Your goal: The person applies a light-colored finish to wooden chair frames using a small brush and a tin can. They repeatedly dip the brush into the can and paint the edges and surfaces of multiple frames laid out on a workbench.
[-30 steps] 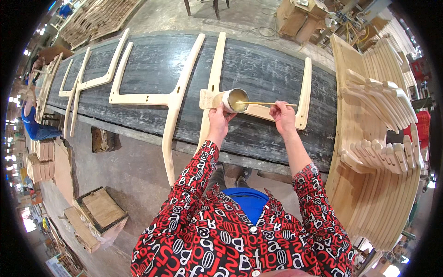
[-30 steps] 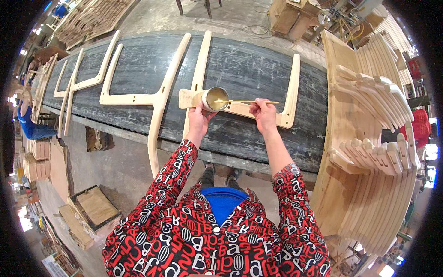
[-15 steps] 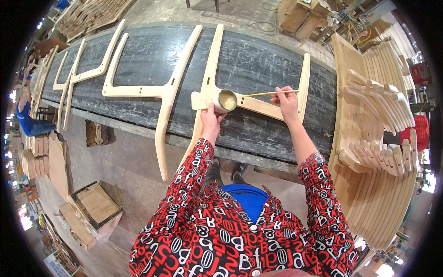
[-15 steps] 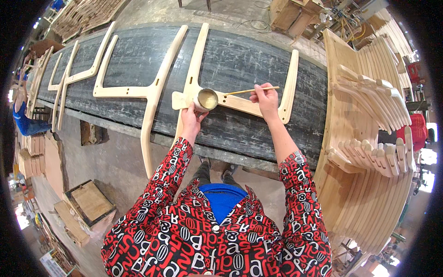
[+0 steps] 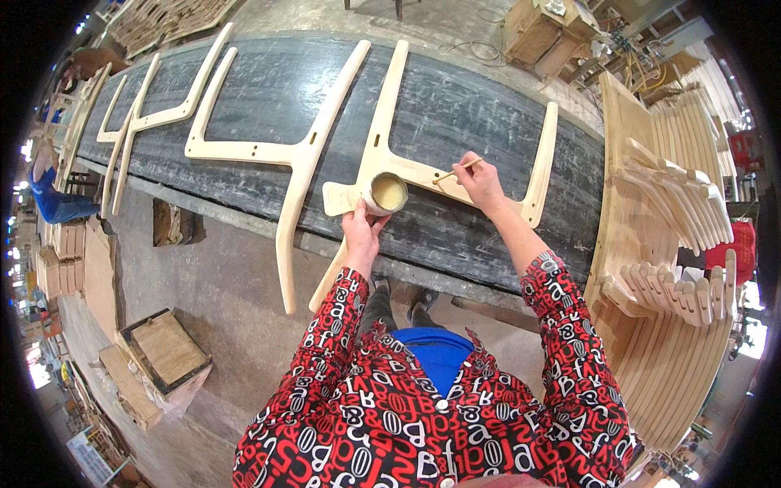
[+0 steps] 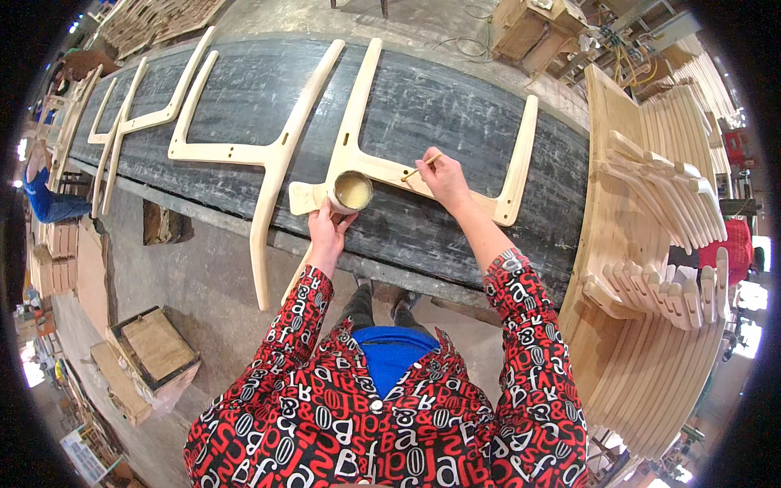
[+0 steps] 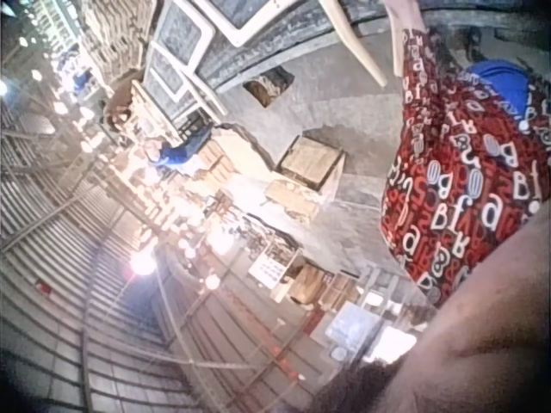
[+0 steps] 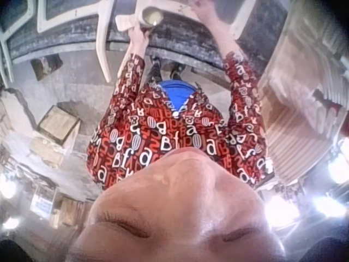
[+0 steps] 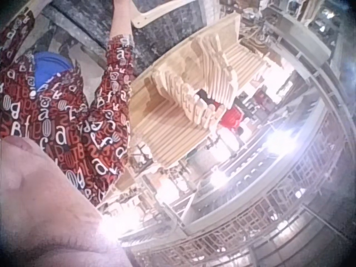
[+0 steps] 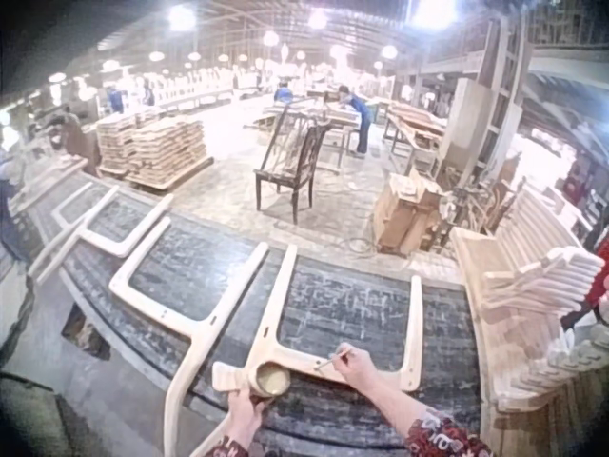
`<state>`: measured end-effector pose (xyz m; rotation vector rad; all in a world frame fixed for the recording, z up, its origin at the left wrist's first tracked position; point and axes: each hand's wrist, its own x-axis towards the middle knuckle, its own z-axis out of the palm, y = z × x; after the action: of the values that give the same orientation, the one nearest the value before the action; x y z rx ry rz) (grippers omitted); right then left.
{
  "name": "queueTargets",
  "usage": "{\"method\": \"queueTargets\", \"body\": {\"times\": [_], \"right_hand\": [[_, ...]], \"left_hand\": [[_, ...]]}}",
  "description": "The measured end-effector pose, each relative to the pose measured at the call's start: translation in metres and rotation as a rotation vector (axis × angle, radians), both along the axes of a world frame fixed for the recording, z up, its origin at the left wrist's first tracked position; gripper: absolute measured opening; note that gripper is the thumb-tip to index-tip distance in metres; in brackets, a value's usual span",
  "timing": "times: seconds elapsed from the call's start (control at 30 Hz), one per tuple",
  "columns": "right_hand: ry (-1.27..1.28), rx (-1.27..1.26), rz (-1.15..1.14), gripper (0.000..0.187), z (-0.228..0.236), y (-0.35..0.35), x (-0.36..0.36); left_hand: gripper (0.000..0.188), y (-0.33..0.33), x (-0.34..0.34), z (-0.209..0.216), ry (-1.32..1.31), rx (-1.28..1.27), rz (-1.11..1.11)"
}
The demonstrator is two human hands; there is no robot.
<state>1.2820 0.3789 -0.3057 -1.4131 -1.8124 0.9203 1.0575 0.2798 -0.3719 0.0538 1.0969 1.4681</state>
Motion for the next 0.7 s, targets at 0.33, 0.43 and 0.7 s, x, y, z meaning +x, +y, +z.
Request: {"method": "queueTargets", "body": {"times": [0.33, 0.43, 0.7], "right_hand": [[-0.052, 0.024, 0.031, 0.018, 0.023, 0.01, 0.001], [-0.024, 0.042, 0.018, 0.018, 0.019, 0.012, 0.001], [-0.142, 0.045, 0.084, 0.018, 0.011, 0.012, -0.013]], "left_hand": [[0.027, -0.004, -0.004, -0.003, 0.016, 0.005, 0.017], [0.027, -0.004, -0.003, -0.004, 0.003, -0.001, -0.001], [0.027, -0.001, -0.004, 0.002, 0.017, 0.007, -0.027]]}}
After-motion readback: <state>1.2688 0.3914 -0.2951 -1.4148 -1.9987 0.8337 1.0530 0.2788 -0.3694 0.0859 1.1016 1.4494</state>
